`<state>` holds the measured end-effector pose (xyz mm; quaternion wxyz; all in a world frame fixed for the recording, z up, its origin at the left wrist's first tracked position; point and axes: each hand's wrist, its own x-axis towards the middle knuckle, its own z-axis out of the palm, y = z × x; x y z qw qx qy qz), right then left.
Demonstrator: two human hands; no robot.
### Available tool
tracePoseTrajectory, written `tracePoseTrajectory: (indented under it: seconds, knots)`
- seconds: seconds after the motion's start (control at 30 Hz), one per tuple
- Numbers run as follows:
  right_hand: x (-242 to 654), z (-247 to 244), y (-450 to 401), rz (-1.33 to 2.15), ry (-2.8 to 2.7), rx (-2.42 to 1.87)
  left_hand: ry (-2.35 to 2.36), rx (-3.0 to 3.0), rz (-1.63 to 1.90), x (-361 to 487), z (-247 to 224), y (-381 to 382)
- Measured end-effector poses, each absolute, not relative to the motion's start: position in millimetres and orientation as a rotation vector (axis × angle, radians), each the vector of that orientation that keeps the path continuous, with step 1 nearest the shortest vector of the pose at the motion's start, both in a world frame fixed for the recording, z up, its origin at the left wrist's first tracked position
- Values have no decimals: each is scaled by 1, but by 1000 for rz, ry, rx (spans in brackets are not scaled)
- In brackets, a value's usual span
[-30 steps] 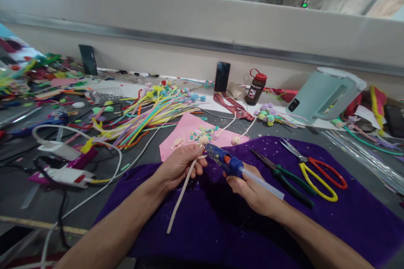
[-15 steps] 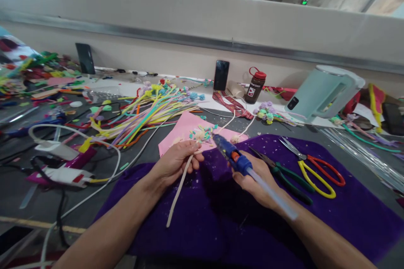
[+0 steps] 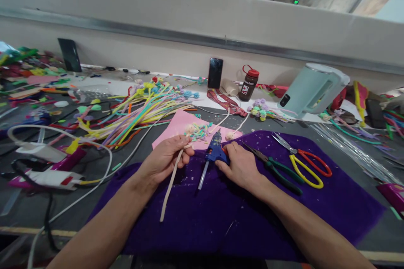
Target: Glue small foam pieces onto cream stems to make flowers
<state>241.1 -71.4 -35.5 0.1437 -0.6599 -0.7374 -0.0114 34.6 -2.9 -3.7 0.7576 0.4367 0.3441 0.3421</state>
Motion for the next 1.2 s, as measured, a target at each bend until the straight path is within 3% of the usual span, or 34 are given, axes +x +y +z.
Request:
tracePoseTrajectory:
  seconds: [0.2, 0.5, 0.87, 1.2]
  knots:
    - [244, -36, -63, 152, -2221, -1627, 738, 970, 761, 33, -5, 0]
    - [249, -33, -79, 429, -2111, -1844, 745, 988, 799, 32, -13, 7]
    - [245, -29, -89, 292, -2210, -1938, 729, 981, 785, 30, -9, 4]
    - [234, -31, -76, -115, -2280, -1996, 703, 984, 756, 34, -8, -2]
